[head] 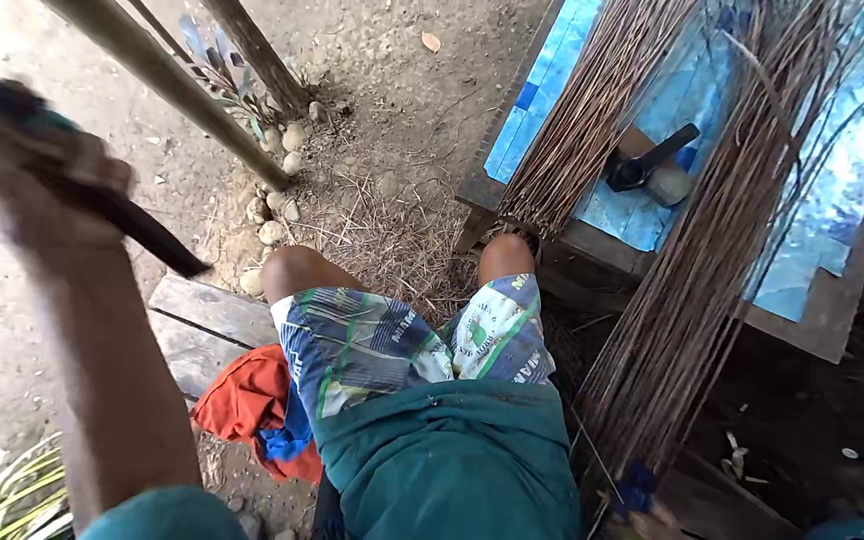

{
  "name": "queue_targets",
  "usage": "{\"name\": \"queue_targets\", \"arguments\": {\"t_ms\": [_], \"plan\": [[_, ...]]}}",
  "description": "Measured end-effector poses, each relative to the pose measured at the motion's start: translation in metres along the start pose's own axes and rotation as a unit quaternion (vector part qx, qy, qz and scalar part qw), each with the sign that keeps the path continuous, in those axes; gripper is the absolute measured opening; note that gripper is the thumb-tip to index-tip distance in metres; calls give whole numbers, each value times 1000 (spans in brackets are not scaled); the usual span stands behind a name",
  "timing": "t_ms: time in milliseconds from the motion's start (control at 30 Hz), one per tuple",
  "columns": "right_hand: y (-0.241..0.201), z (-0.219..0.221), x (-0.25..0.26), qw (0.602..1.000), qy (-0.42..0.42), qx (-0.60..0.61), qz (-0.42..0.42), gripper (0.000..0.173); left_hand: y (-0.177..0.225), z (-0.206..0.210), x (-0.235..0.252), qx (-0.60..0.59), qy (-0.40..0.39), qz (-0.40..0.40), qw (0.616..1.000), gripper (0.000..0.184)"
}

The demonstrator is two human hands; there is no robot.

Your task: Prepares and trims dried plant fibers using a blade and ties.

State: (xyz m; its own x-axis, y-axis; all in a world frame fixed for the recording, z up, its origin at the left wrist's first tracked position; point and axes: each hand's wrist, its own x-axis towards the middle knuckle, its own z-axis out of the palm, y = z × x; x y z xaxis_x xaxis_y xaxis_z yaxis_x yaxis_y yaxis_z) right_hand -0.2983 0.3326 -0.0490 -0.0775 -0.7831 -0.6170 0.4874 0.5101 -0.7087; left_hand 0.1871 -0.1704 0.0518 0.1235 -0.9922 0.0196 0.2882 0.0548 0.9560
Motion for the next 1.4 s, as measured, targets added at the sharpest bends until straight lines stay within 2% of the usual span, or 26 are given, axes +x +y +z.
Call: {"name": "queue_targets", "arguments": {"t_ms": [67,100,133,167,200,233,267,333,433,500,567,633,700,767,833,867,933,1000,1033,1100,1167,1233,1300,1333,1367,1400], "plan": [[-18,47,23,998,-34,42,-37,14,-27,59,-70,131,-124,-58,982,15],[-29,72,37,996,-52,51,-51,15,-47,86,-115,156,-202,-94,962,7],[-39,96,52,995,-63,42,-69,15,-70,110,-159,145,-296,-131,935,4],[-48,115,64,993,-70,11,-93,14,-91,128,-194,103,-406,-163,893,8],[-54,126,74,987,-92,-29,-131,14,-107,143,-219,31,-484,-183,855,11],[-58,130,79,976,-112,-74,-172,15,-118,152,-233,-41,-524,-194,828,12],[-61,129,81,965,-123,-110,-203,15,-123,153,-234,-83,-532,-201,819,11],[-65,112,74,948,-121,-186,-229,14,-115,135,-212,-66,-500,-189,843,8],[-60,72,52,930,-126,-269,-218,11,-84,81,-149,51,-414,-106,903,9],[-53,47,34,939,-132,-259,-185,13,-55,43,-105,123,-353,-72,925,11],[-48,33,20,951,-156,-226,-144,14,-27,13,-72,149,-328,-49,931,21],[-41,22,12,959,-171,-200,-105,14,-7,-9,-47,132,-271,-13,953,28],[-34,0,6,969,-151,-185,-64,14,1,-52,-23,67,-142,32,987,19],[-24,-21,-2,984,-114,-135,-26,11,0,-84,-1,-52,-22,32,998,32],[-17,-21,-3,997,-53,-64,-9,10,-7,-83,-2,-121,14,2,993,43],[-16,-10,2,999,-24,-22,-8,11,-7,-57,-19,-86,32,-29,995,47],[-20,27,20,999,-8,43,-3,15,-25,15,-75,60,-16,-115,991,38],[-30,68,44,995,-59,76,5,16,-63,77,-152,127,-162,-205,957,12],[-36,86,56,993,-90,78,10,14,-84,98,-187,113,-284,-219,926,9],[-42,103,72,985,-161,62,6,13,-116,135,-233,-17,-487,-169,857,15],[-42,93,76,976,-216,38,-15,14,-127,149,-238,-110,-562,-117,811,19],[-41,65,69,972,-229,-35,-35,14,-122,126,-212,-83,-537,-99,834,16],[-35,28,55,973,-205,-106,-28,11,-104,77,-173,-3,-435,-121,892,17],[-29,7,46,975,-182,-125,-10,9,-90,53,-150,26,-380,-115,917,25],[-21,-14,35,979,-156,-134,14,7,-74,28,-125,57,-339,-96,934,34],[-14,-32,23,981,-121,-142,48,5,-59,5,-101,72,-300,-63,949,34]]}}
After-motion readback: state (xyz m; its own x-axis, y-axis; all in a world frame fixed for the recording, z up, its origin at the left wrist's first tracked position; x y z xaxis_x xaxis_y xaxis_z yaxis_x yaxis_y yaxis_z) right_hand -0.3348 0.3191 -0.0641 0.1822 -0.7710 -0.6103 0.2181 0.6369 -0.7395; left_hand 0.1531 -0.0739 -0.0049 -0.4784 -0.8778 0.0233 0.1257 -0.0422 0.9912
